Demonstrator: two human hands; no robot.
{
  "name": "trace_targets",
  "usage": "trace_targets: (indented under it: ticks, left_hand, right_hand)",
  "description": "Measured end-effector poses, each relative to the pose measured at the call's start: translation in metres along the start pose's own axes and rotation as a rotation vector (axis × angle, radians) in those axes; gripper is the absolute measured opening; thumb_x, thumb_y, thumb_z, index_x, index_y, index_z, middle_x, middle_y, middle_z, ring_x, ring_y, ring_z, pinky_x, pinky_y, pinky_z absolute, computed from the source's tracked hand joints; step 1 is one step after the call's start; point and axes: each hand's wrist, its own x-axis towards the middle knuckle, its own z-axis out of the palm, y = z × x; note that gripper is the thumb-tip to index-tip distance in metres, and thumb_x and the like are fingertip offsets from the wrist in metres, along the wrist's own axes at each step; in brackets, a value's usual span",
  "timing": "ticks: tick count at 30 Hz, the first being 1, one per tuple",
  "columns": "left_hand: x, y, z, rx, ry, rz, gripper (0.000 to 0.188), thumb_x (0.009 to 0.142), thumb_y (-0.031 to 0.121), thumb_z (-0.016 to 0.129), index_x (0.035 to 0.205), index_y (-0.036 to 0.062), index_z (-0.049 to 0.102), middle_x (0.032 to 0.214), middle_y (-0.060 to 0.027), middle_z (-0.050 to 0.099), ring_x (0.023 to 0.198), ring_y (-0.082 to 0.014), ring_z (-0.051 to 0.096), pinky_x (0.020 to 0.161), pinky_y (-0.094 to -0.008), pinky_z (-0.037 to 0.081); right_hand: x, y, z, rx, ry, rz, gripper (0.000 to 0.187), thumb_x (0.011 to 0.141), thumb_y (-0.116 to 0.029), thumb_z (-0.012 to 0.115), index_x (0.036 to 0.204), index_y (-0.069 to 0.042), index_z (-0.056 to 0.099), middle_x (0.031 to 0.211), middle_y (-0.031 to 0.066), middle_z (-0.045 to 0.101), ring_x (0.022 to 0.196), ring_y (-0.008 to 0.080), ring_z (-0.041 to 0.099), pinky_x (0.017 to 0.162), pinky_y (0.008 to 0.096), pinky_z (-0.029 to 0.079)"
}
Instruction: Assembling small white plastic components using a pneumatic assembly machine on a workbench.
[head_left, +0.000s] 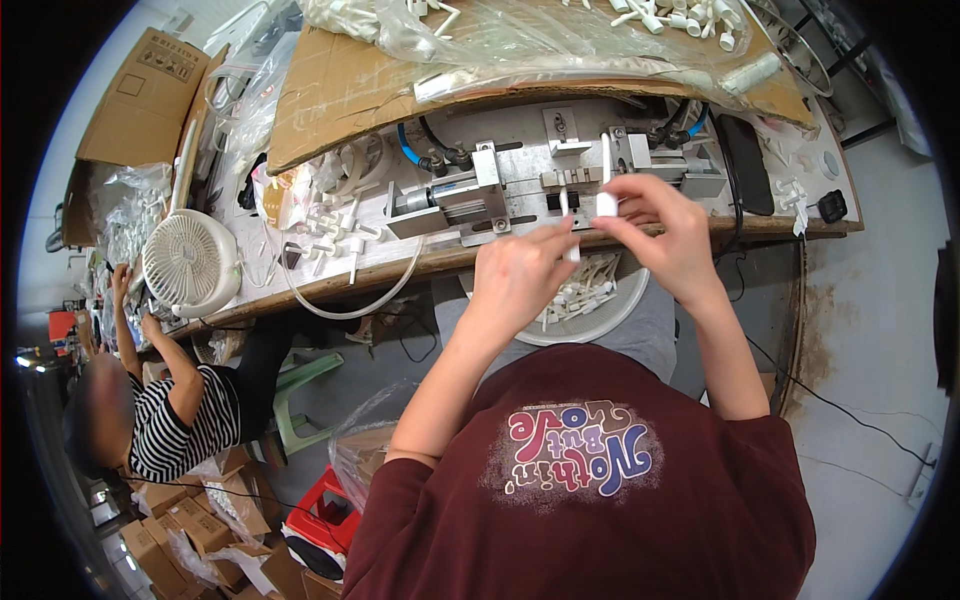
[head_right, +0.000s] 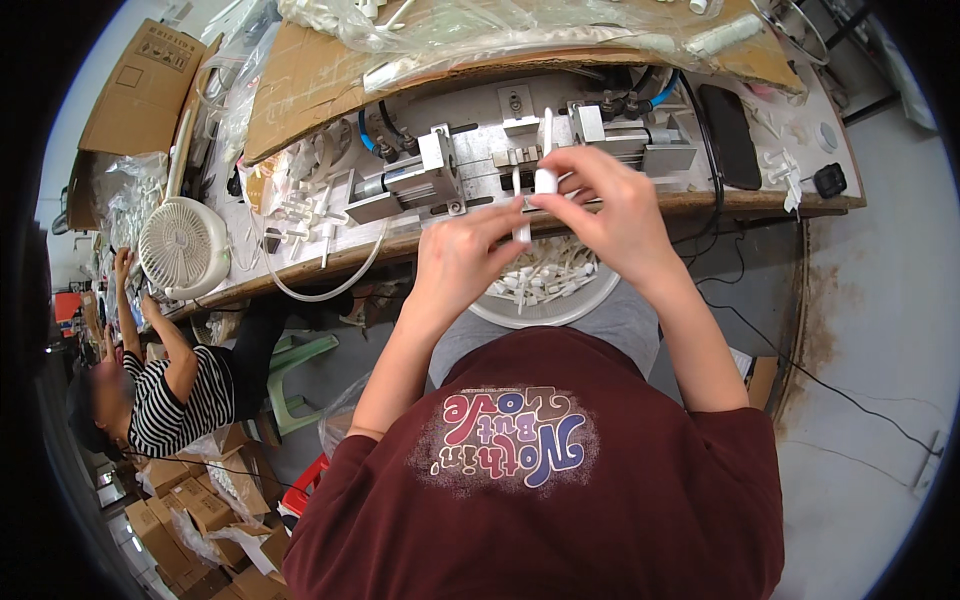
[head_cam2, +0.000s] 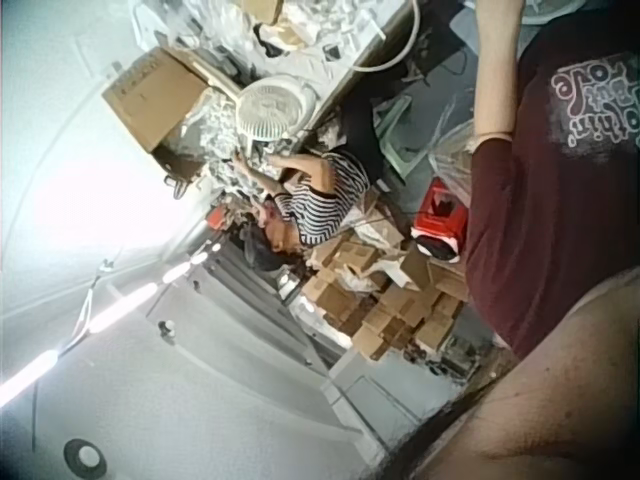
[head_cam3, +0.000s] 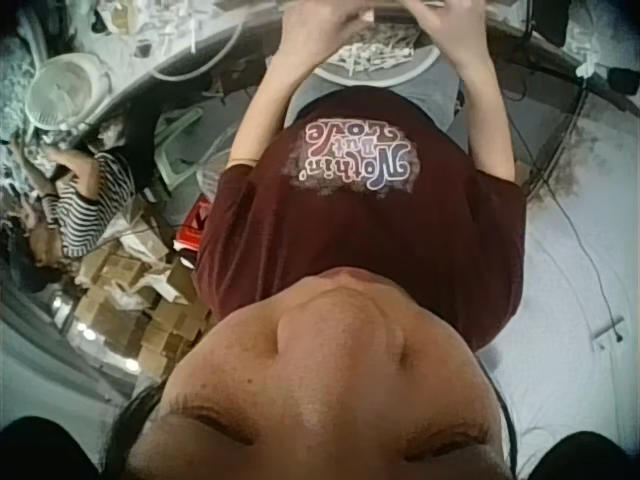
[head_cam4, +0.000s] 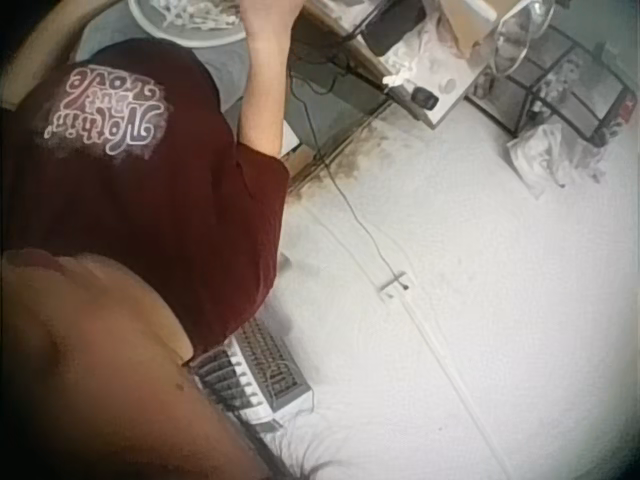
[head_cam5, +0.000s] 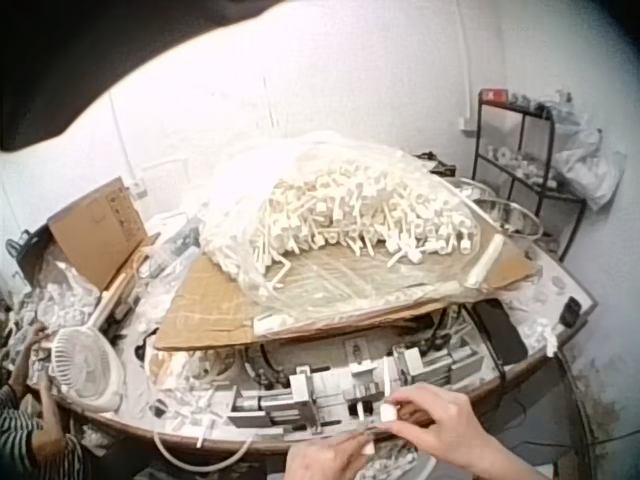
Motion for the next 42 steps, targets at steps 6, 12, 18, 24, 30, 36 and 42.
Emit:
trace_targets:
  ticks: [6, 12, 18, 24, 30, 36, 42]
  left_hand:
    - [-0.024, 0.015, -0.010, -0.092, -0.108, 0.009, 0.033, 0.073, 0.029, 0.081, 0.099, 0.0098, 0.073, 0.097, -0.0026, 0.072, 0.064, -0.0214, 0.066, 0.058, -0.0317, 0.053]
    - [-0.031, 0.017, -0.013, -0.082, -0.091, 0.019, 0.035, 0.074, 0.036, 0.081, 0.096, 0.0102, 0.073, 0.087, -0.0018, 0.072, 0.060, -0.0195, 0.065, 0.054, -0.0296, 0.051]
    - [-0.031, 0.017, -0.007, -0.092, -0.098, 0.055, 0.026, 0.078, 0.031, 0.079, 0.093, 0.0104, 0.073, 0.084, -0.0020, 0.071, 0.059, -0.0212, 0.065, 0.053, -0.0313, 0.050]
    - [-0.031, 0.019, -0.008, -0.108, -0.091, 0.052, 0.020, 0.079, 0.027, 0.077, 0.091, 0.0108, 0.073, 0.081, -0.0023, 0.070, 0.059, -0.0223, 0.064, 0.053, -0.0321, 0.050]
    - [-0.035, 0.021, -0.013, -0.109, -0.144, 0.045, 0.018, 0.083, 0.024, 0.073, 0.089, 0.0078, 0.071, 0.083, -0.0039, 0.069, 0.065, -0.0239, 0.066, 0.058, -0.0345, 0.052]
    - [-0.043, 0.010, -0.014, -0.073, -0.059, 0.060, 0.013, 0.081, 0.021, 0.075, 0.088, 0.0102, 0.073, 0.083, -0.0016, 0.072, 0.060, -0.0201, 0.065, 0.054, -0.0311, 0.050]
    - [-0.055, 0.003, -0.017, -0.027, 0.005, 0.043, 0.010, 0.081, 0.015, 0.076, 0.090, 0.0097, 0.074, 0.077, -0.0025, 0.069, 0.056, -0.0185, 0.062, 0.052, -0.0295, 0.048]
  right_hand:
    - [-0.009, 0.028, 0.028, -0.358, 0.029, -0.309, 0.025, 0.074, -0.011, 0.076, 0.096, -0.004, 0.066, 0.116, 0.0082, 0.068, 0.081, 0.0256, 0.070, 0.065, 0.0329, 0.056]
    - [-0.009, 0.037, 0.046, -0.618, -0.071, -0.349, 0.025, 0.073, -0.012, 0.076, 0.096, -0.006, 0.067, 0.118, 0.0084, 0.069, 0.059, 0.0223, 0.065, 0.057, 0.0307, 0.053]
    - [0.001, 0.030, 0.049, -0.727, -0.088, -0.407, 0.020, 0.075, -0.012, 0.073, 0.089, -0.004, 0.063, 0.119, 0.0135, 0.068, 0.051, 0.0206, 0.060, 0.051, 0.0305, 0.050]
    - [0.005, 0.026, 0.048, -0.734, -0.143, -0.395, 0.012, 0.077, -0.007, 0.066, 0.080, -0.003, 0.056, 0.118, 0.0190, 0.067, 0.049, 0.0227, 0.061, 0.048, 0.0318, 0.050]
    - [0.010, 0.020, 0.047, -0.726, -0.169, -0.409, 0.011, 0.070, -0.007, 0.064, 0.076, -0.002, 0.056, 0.115, 0.0252, 0.066, 0.054, 0.0238, 0.067, 0.049, 0.0316, 0.052]
    - [0.039, 0.002, 0.011, -0.390, -0.161, -0.196, 0.030, 0.080, -0.034, 0.074, 0.095, -0.009, 0.068, 0.091, 0.0091, 0.071, 0.081, 0.0264, 0.069, 0.067, 0.0392, 0.055]
    - [0.134, 0.012, -0.054, -0.273, 0.225, -0.106, 0.020, 0.089, -0.021, 0.068, 0.102, -0.007, 0.072, 0.094, 0.0076, 0.072, 0.081, 0.0161, 0.067, 0.069, 0.0284, 0.053]
